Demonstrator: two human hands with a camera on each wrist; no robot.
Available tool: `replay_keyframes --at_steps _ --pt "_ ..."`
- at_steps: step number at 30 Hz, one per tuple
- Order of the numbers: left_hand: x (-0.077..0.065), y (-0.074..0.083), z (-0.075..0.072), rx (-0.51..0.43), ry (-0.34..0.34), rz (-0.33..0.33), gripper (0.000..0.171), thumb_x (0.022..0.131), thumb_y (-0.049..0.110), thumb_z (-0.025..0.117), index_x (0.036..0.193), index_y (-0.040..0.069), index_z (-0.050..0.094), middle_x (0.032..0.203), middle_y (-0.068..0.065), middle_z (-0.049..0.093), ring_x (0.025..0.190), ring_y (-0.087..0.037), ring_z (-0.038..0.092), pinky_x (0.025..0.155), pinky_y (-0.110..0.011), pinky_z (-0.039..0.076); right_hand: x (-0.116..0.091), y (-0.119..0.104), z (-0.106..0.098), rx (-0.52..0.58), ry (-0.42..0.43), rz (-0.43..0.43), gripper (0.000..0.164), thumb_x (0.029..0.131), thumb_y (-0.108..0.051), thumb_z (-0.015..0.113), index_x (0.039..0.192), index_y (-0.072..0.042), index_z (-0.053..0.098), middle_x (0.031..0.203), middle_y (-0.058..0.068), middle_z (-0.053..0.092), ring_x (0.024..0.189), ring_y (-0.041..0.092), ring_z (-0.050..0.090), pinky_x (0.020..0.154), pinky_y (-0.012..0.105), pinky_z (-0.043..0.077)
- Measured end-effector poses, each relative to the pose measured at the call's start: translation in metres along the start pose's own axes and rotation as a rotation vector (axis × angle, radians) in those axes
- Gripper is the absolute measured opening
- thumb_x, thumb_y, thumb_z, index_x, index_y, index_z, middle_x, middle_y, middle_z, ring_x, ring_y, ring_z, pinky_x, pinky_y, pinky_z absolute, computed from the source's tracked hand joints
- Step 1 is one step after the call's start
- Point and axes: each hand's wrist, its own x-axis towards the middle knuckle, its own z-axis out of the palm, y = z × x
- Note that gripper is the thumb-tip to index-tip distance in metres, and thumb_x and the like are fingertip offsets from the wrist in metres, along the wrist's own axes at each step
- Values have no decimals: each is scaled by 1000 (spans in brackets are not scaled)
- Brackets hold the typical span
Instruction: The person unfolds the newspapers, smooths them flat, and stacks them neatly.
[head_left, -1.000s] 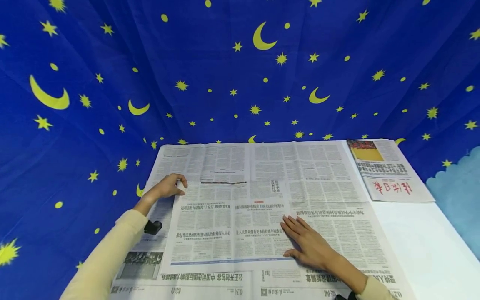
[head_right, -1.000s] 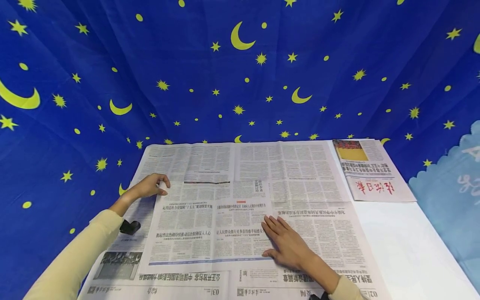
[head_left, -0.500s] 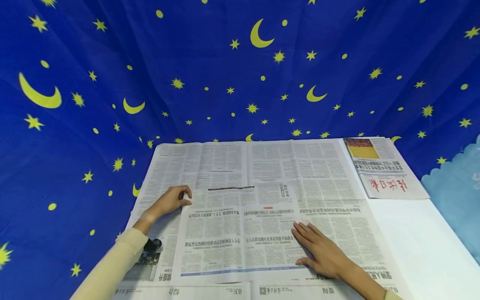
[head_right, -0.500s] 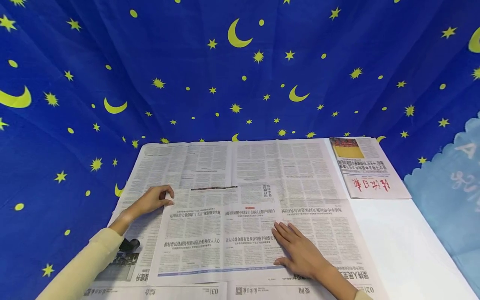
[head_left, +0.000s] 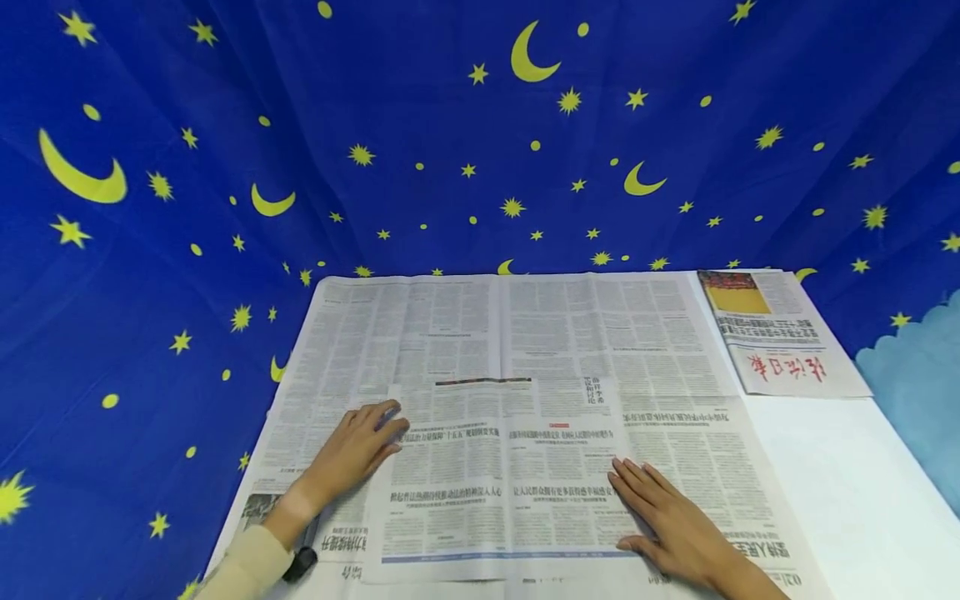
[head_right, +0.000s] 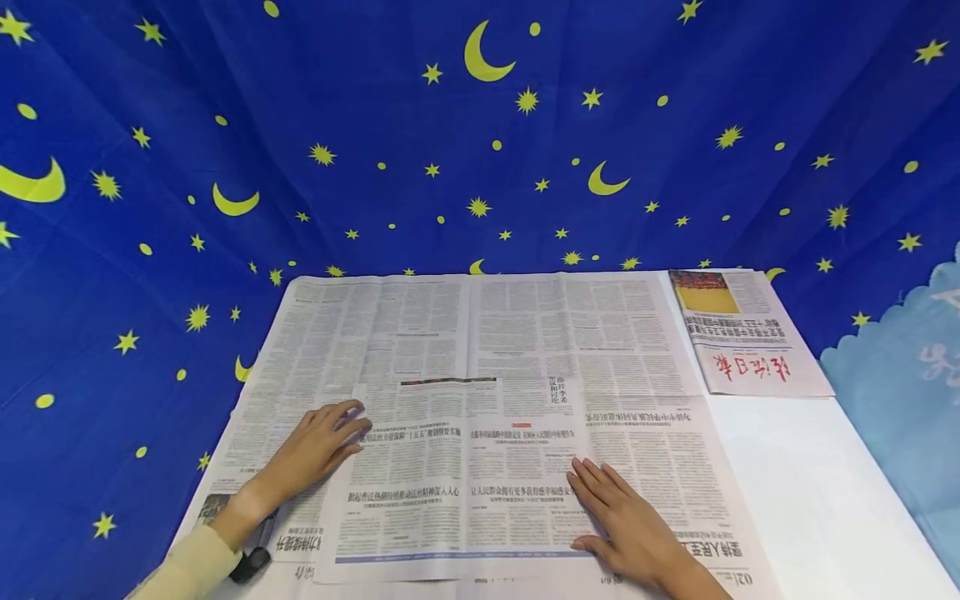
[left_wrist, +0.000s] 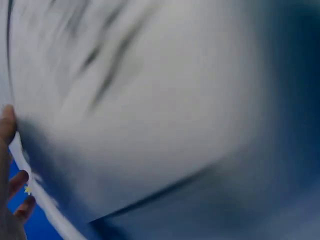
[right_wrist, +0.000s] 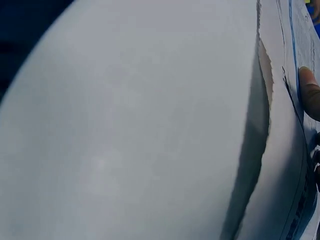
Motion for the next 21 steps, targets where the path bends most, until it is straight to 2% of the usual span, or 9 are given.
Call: replay_keyframes --at_steps 5,8,11,15,18,21 --pt "-24 20 0 -18 -66 28 53 94 40 60 144 26 50 148 -7 47 130 -31 48 98 -53 41 -7 1 0 -7 20 -14 81 85 -55 66 142 0 48 148 16 46 143 22 36 121 28 9" --pt "-39 29 0 4 -76 52 53 98 44 54 147 28 45 152 -6 43 135 -32 44 100 -53 39 -11 1 1 -10 18 -24 82 87 -56 63 144 0 45 149 16 45 145 22 33 121 28 8" --pt "-49 38 -4 47 -75 103 52 99 48 49 147 28 46 153 -6 42 136 -33 44 104 -49 35 -14 0 0 -14 -1 -14 82 88 -55 62 146 -1 42 151 16 42 147 20 29 121 28 6" --pt "-59 56 -10 52 -86 162 54 99 50 48 148 28 44 154 -5 41 138 -32 42 117 -44 16 -18 -3 -3 -17 -45 15 82 88 -54 63 148 -4 39 154 14 39 149 18 22 121 27 3" --pt "-67 67 -14 11 -103 209 57 98 53 45 149 29 41 155 -6 39 138 -32 41 121 -39 -1 -21 -4 -4 -4 -74 24 84 87 -54 64 149 -4 38 154 14 38 151 15 15 121 26 1" --pt "-73 74 -16 -18 -132 244 62 98 60 39 151 29 37 156 -7 37 139 -31 39 121 -37 -6 -25 -4 -3 -3 -80 21 86 85 -55 65 149 -4 38 155 13 38 151 13 12 121 25 1"
